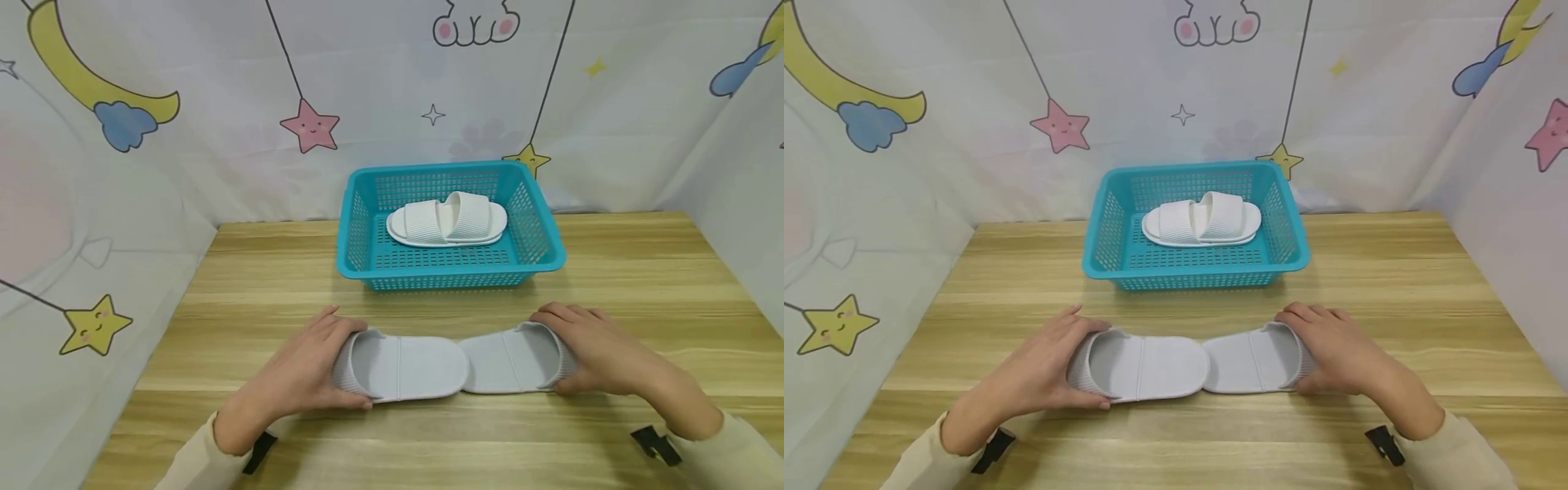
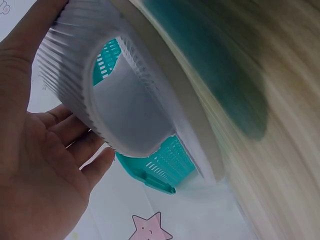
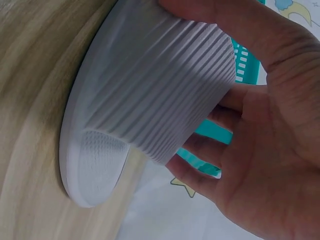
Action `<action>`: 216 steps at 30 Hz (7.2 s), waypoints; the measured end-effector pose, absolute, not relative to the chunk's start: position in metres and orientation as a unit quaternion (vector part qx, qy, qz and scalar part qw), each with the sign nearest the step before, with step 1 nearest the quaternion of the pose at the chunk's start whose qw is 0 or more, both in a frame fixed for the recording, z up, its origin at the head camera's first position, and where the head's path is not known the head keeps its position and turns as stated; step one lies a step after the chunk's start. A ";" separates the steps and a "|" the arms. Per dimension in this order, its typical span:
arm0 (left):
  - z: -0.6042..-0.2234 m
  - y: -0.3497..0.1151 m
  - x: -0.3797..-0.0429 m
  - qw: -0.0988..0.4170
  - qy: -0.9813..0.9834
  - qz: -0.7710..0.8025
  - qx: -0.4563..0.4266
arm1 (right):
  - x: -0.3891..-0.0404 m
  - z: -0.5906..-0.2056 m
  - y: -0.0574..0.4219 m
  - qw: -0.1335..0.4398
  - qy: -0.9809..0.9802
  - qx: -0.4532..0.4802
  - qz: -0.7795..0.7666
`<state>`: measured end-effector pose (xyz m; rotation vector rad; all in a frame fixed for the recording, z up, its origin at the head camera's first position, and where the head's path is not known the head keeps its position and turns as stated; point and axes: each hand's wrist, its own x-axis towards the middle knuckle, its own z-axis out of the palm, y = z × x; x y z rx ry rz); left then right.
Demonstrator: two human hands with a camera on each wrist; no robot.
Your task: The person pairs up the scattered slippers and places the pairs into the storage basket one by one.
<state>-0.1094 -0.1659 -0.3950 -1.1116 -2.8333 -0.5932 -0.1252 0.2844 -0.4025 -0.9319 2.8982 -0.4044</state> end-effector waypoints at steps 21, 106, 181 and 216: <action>-0.391 -0.162 -0.108 0.055 -0.904 -0.200 -0.374 | -0.115 -0.385 0.260 0.038 0.922 -0.326 -0.206; -0.379 -0.094 -0.099 0.190 -0.842 -0.236 -0.446 | -0.107 -0.376 0.190 -0.117 0.874 -0.414 -0.225; -0.363 -0.128 -0.113 0.143 -0.883 -0.231 -0.384 | -0.109 -0.361 0.214 -0.108 0.875 -0.415 -0.225; -0.397 -0.160 -0.148 0.058 -0.917 -0.211 -0.333 | -0.108 -0.361 0.229 -0.126 0.883 -0.406 -0.200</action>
